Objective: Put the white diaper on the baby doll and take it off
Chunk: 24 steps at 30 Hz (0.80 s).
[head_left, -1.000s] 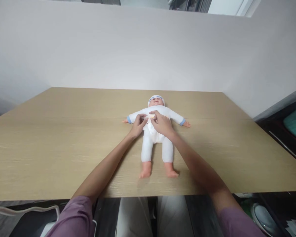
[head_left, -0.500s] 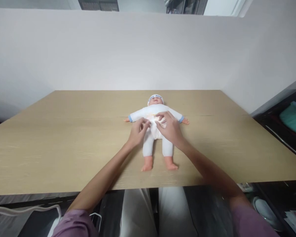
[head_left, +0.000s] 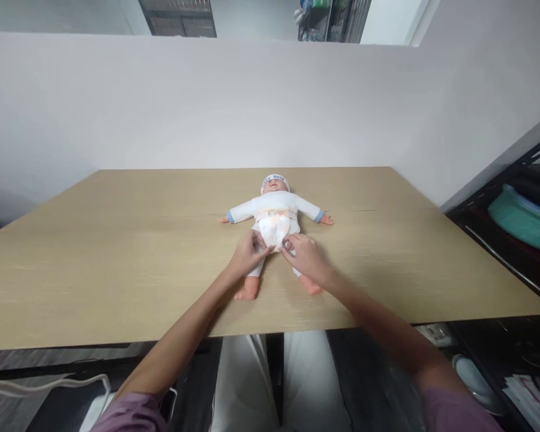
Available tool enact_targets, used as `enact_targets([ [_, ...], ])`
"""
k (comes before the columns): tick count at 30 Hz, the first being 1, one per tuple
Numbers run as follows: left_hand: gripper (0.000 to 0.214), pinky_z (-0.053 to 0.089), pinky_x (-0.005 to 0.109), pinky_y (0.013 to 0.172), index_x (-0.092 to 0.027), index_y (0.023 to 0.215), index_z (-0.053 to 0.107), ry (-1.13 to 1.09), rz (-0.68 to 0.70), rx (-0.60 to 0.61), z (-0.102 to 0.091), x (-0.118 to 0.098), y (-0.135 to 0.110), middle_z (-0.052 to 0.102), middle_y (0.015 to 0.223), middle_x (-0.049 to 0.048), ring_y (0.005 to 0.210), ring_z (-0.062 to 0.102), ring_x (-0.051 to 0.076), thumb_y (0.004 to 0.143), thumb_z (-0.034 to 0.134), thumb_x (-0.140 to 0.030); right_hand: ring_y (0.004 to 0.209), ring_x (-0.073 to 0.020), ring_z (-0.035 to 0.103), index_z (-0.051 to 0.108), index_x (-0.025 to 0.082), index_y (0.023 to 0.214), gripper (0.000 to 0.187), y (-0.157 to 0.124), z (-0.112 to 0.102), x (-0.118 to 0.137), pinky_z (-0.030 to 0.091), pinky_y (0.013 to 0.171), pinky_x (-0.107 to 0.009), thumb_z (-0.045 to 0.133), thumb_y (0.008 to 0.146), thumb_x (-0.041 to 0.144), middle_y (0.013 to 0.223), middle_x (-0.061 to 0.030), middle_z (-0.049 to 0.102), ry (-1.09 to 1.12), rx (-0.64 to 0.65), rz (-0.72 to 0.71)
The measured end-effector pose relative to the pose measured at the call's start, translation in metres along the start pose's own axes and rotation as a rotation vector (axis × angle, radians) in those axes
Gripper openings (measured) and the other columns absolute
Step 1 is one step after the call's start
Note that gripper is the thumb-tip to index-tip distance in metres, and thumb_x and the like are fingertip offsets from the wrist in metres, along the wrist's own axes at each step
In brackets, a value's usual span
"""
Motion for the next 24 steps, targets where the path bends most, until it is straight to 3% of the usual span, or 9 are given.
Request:
enact_targets([
  [4, 0.037, 0.047, 0.039, 0.083, -0.025, 0.088, 0.062, 0.085, 0.037, 0.051, 0.001, -0.003, -0.002, 0.07, 0.083, 0.0018, 0.084, 0.062, 0.025, 0.095, 0.076, -0.058, 0.105, -0.0255, 0.069, 0.076, 0.022, 0.109, 0.01, -0.006, 0.005, 0.002, 0.051, 0.087, -0.035, 0.075, 0.104, 0.03, 0.111, -0.0081, 0.075, 0.01, -0.022, -0.027],
  [9, 0.042, 0.045, 0.041, 0.087, -0.025, 0.076, 0.062, 0.153, 0.101, 0.076, -0.001, -0.006, -0.002, 0.068, 0.078, 0.0033, 0.085, 0.058, 0.027, 0.102, 0.069, -0.058, 0.112, -0.0306, 0.066, 0.077, 0.022, 0.114, 0.016, -0.012, 0.017, -0.003, 0.055, 0.093, -0.043, 0.074, 0.104, 0.034, 0.117, -0.0112, 0.072, 0.04, -0.051, -0.055],
  [17, 0.026, 0.047, 0.046, 0.108, -0.024, 0.092, 0.071, 0.129, 0.148, 0.016, -0.006, -0.007, -0.008, 0.07, 0.126, 0.011, 0.119, 0.063, 0.032, 0.101, 0.072, -0.049, 0.125, -0.0337, 0.06, 0.073, 0.023, 0.125, 0.021, -0.021, 0.016, 0.005, 0.052, 0.11, -0.052, 0.065, 0.108, 0.03, 0.135, -0.0137, 0.067, 0.13, -0.03, -0.084],
  [21, 0.022, 0.046, 0.046, 0.105, -0.024, 0.094, 0.071, 0.163, 0.159, 0.019, -0.007, -0.011, -0.007, 0.074, 0.13, 0.0096, 0.114, 0.064, 0.031, 0.102, 0.072, -0.045, 0.132, -0.0355, 0.056, 0.069, 0.022, 0.133, 0.028, -0.023, 0.019, 0.004, 0.049, 0.116, -0.055, 0.064, 0.109, 0.035, 0.146, -0.0143, 0.066, 0.145, 0.002, -0.069],
  [24, 0.026, 0.044, 0.045, 0.098, -0.024, 0.088, 0.068, 0.168, 0.171, 0.072, -0.006, -0.011, -0.005, 0.077, 0.114, 0.0075, 0.102, 0.062, 0.029, 0.104, 0.068, -0.045, 0.132, -0.0363, 0.055, 0.067, 0.021, 0.134, 0.03, -0.022, 0.022, 0.003, 0.049, 0.116, -0.056, 0.066, 0.108, 0.035, 0.146, -0.0143, 0.068, 0.16, 0.016, -0.066],
])
Point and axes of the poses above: each hand's wrist, its own y-axis towards the middle knuckle, its own z-axis out of the palm, x = y × z, the point moved 2 cm from there along y, towards the middle knuckle
